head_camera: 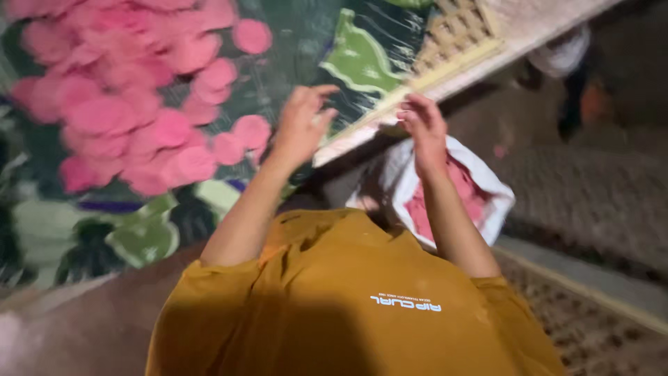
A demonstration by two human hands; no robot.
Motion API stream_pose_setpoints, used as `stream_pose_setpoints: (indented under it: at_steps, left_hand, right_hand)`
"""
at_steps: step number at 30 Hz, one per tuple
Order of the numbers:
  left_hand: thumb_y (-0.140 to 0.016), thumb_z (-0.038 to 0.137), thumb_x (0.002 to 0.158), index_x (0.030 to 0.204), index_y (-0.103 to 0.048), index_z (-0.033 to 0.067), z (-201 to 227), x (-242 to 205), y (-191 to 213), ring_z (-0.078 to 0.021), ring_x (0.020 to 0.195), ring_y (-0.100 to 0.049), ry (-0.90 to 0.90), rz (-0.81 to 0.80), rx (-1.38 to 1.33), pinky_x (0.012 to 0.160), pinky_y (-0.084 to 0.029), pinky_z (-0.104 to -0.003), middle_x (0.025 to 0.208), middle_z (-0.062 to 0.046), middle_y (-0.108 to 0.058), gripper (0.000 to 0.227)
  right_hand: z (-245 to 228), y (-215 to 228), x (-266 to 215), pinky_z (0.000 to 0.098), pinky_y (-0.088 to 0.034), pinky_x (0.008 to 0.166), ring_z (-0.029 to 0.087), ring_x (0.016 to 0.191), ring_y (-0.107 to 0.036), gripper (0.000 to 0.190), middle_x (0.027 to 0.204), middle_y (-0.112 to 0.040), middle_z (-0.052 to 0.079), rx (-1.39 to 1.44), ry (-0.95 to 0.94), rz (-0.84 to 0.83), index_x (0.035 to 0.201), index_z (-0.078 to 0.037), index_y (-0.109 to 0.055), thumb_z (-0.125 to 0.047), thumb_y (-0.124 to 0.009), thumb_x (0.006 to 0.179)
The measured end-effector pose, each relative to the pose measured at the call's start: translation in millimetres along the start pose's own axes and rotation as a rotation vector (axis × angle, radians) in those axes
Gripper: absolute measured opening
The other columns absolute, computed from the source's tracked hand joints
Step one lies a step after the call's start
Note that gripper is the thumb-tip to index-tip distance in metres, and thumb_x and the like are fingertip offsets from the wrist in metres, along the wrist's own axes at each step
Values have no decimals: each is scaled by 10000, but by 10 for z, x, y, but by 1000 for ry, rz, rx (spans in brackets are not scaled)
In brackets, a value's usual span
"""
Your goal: The person repeatedly picks up pink circular sponges from a patterned cloth on a wooden rack and places them into a white sack. The person handles the sponges by hand, gathering them in handfuls and transferring them to the sack. The person then places the collected sponges into a red plastic bag.
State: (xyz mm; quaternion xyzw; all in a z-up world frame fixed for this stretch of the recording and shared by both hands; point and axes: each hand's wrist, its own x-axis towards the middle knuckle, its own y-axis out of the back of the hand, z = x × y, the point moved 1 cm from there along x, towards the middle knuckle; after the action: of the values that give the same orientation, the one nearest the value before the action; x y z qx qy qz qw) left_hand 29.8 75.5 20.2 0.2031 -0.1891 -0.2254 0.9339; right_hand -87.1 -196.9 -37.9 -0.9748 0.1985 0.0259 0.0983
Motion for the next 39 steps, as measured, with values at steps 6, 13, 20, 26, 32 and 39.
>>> stream_pose_setpoints:
  at_steps: [6,13,20,26,32,39]
  left_hand:
    - [-840,158,787,1352,-639,166,-384,-444,1704,-349,1129,-536,326,225,686,899,-432,-528,1183,-121,-588,600]
    - [-927,295,619,1342,-606,163,-918,-399,1824,-317,1211,-516,255,-25,804,950,-422,-557,1300,-75,-586,802]
    - [-776,202,858,1236,-661,208,-1372,-242,1765,-263,1133,-559,-5,-36,839,886,-455,-490,1269,-10,-611,395]
    - [-753,229,822,1044,-691,188,-1416,-27,1829,-254,1163,-570,-268,25,805,916,-458,-469,1256,-2,-632,234]
    - [-782,247,835,966,-721,176,-1280,11,1967,-265,1134,-585,-75,91,558,941,-462,-455,1165,6,-689,161]
    - [-749,227,1011,1189,-685,85,-1346,-307,1858,-120,1127,-610,449,211,-990,1029,-479,-293,1159,3,-676,237]
  right_hand:
    - [-95,-2317,226,372,-540,916,286,1074,-655,451,1172,-658,151,-748,321,-642,1289,9,-647,-202,-743,903]
    - [191,-2990,205,491,-470,959,432,1096,-551,766,1129,-613,218,-1271,426,-759,1213,-8,-576,-330,-923,611]
    - [218,-2708,195,443,-570,842,388,1009,-699,726,1039,-714,188,-1045,-108,-834,1288,-58,-482,-201,-904,714]
    - [241,-2392,539,304,-606,911,147,1067,-702,436,1158,-679,57,-82,-268,-423,1239,-48,-524,7,-710,849]
    - [201,-2331,739,279,-548,939,121,1080,-666,337,1172,-678,40,-39,-214,-257,1259,-61,-572,-30,-696,948]
    - [433,-2554,1071,255,-555,814,117,1010,-680,335,1157,-690,23,156,-291,-290,1279,-84,-575,-65,-688,963]
